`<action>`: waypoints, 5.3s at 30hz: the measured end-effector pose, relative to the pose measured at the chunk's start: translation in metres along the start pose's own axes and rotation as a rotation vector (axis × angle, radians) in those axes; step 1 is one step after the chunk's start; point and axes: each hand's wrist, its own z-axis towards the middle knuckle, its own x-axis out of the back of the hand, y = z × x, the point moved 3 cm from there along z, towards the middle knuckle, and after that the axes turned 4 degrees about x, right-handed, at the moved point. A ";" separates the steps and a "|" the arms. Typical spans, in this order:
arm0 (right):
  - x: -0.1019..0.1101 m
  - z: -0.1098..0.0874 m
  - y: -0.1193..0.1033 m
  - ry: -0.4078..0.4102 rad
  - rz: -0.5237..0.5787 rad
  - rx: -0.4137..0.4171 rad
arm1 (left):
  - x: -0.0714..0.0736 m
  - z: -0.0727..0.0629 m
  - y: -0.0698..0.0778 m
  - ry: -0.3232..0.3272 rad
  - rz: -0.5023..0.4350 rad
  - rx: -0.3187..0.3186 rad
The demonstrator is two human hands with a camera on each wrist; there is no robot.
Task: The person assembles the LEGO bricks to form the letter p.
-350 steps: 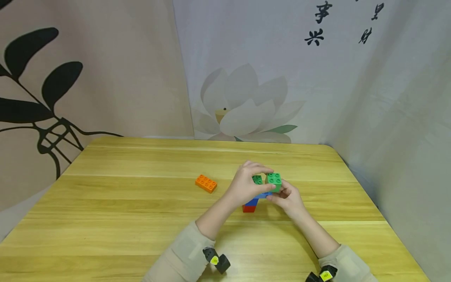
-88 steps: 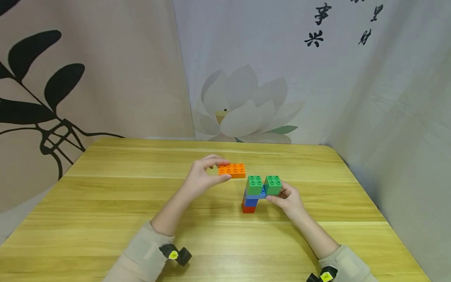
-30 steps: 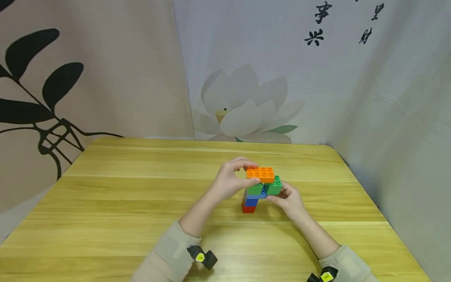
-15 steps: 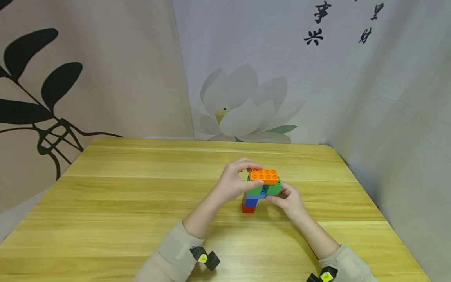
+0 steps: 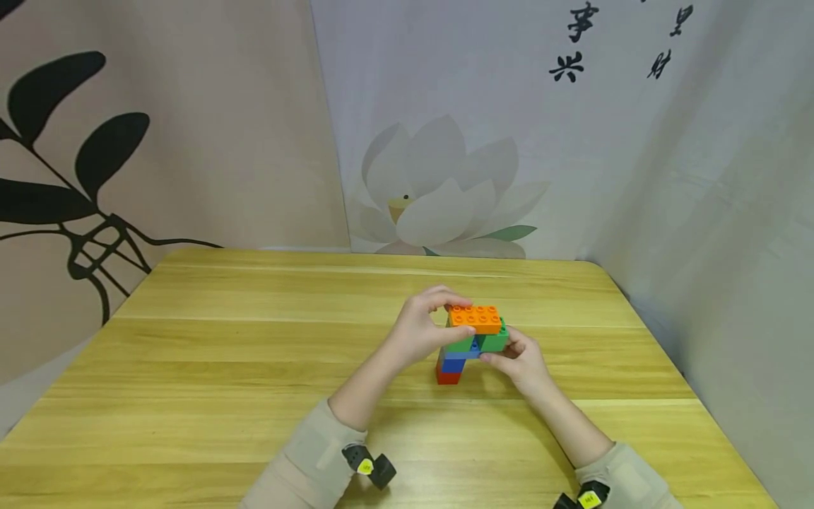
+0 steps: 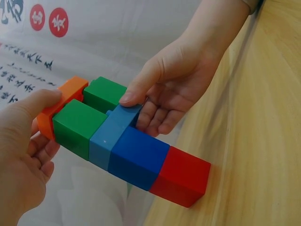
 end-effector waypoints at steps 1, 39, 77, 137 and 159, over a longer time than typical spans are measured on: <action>0.000 0.000 0.000 0.002 0.000 -0.003 | 0.000 0.000 0.000 -0.001 0.001 -0.005; 0.000 0.000 0.000 0.010 -0.005 0.011 | 0.000 -0.002 0.002 -0.057 0.030 -0.032; -0.003 0.000 0.002 0.001 -0.007 0.005 | 0.017 -0.026 -0.015 0.012 0.016 -0.098; -0.027 0.024 0.021 0.088 0.003 -0.230 | 0.020 -0.007 -0.075 0.155 -0.114 0.154; -0.025 0.034 0.030 -0.025 -0.080 -0.226 | 0.022 -0.008 -0.104 0.121 -0.136 0.276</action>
